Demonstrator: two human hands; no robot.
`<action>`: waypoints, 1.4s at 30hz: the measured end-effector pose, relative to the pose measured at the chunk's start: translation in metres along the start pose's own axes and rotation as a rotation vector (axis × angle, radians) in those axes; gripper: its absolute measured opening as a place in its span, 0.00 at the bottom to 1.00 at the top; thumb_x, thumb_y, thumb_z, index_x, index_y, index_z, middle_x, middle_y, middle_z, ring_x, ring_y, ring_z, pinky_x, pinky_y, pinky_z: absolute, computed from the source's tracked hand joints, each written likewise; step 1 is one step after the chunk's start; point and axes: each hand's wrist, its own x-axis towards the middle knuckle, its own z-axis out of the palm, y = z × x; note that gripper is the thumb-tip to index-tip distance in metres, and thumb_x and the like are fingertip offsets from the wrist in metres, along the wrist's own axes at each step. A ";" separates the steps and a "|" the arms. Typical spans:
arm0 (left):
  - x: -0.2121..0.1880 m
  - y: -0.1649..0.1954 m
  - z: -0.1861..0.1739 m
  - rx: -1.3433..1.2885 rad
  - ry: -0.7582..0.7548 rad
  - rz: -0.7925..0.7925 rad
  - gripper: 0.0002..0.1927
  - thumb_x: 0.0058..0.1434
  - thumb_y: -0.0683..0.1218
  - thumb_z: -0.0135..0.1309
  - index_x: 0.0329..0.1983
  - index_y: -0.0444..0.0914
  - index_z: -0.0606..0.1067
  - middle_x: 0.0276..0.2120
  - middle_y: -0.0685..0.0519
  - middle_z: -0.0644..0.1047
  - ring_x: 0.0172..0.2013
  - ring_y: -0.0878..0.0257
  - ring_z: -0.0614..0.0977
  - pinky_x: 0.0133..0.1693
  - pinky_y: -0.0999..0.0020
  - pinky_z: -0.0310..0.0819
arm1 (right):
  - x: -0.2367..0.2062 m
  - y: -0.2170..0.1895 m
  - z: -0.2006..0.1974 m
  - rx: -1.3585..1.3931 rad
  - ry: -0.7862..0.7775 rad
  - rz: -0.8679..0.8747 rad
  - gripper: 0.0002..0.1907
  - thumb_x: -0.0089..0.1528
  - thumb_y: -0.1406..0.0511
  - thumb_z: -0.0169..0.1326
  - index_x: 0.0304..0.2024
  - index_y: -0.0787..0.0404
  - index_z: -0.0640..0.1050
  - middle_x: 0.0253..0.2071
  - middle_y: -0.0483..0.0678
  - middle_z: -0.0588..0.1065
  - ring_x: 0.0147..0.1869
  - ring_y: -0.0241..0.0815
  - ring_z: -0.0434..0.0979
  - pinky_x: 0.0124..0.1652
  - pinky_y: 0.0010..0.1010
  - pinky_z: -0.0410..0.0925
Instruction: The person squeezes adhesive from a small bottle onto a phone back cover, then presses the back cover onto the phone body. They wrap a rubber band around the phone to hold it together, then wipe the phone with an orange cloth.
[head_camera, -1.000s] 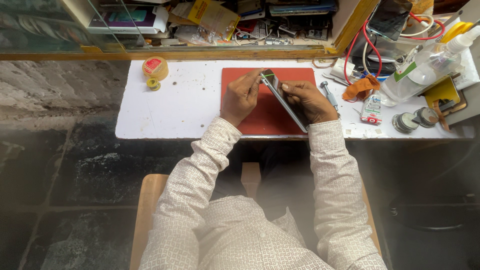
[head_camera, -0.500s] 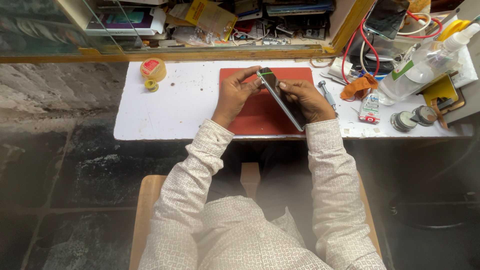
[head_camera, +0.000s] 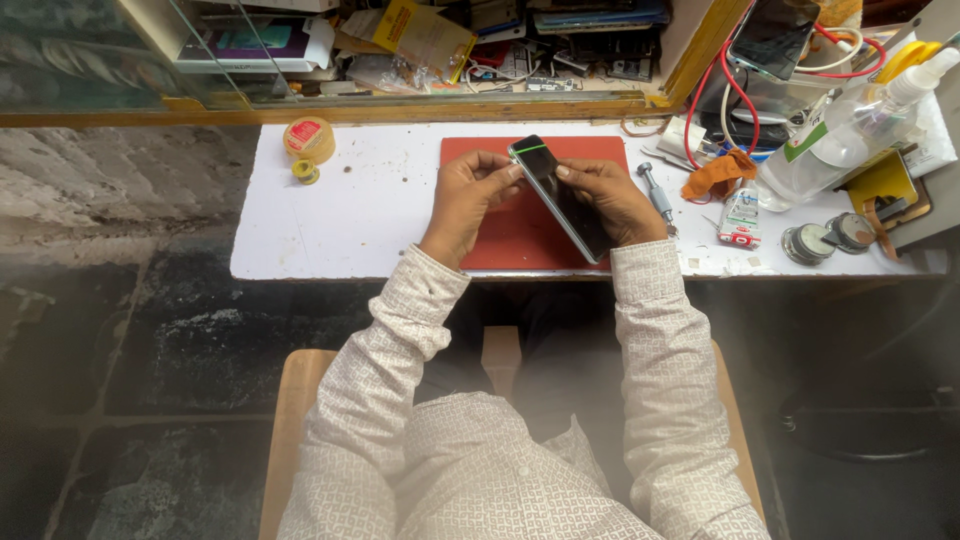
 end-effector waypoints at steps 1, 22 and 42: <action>0.001 0.002 0.000 -0.016 0.001 -0.013 0.09 0.62 0.37 0.62 0.43 0.31 0.75 0.36 0.46 0.82 0.37 0.60 0.85 0.41 0.68 0.84 | 0.000 0.000 0.000 -0.005 0.004 0.000 0.19 0.65 0.62 0.57 0.55 0.68 0.79 0.41 0.44 0.82 0.41 0.29 0.81 0.43 0.19 0.73; -0.011 -0.033 0.041 0.217 0.250 0.515 0.17 0.66 0.36 0.60 0.56 0.26 0.74 0.48 0.40 0.83 0.50 0.59 0.86 0.52 0.71 0.84 | 0.000 0.013 0.000 0.073 -0.007 -0.170 0.19 0.67 0.65 0.57 0.59 0.67 0.78 0.47 0.45 0.81 0.47 0.31 0.80 0.50 0.21 0.72; -0.010 -0.026 0.034 0.193 0.249 0.494 0.09 0.61 0.36 0.63 0.43 0.34 0.76 0.37 0.50 0.83 0.40 0.67 0.85 0.45 0.75 0.84 | -0.002 0.013 0.001 0.060 0.022 -0.172 0.21 0.66 0.65 0.58 0.60 0.67 0.77 0.46 0.45 0.81 0.45 0.30 0.80 0.47 0.21 0.73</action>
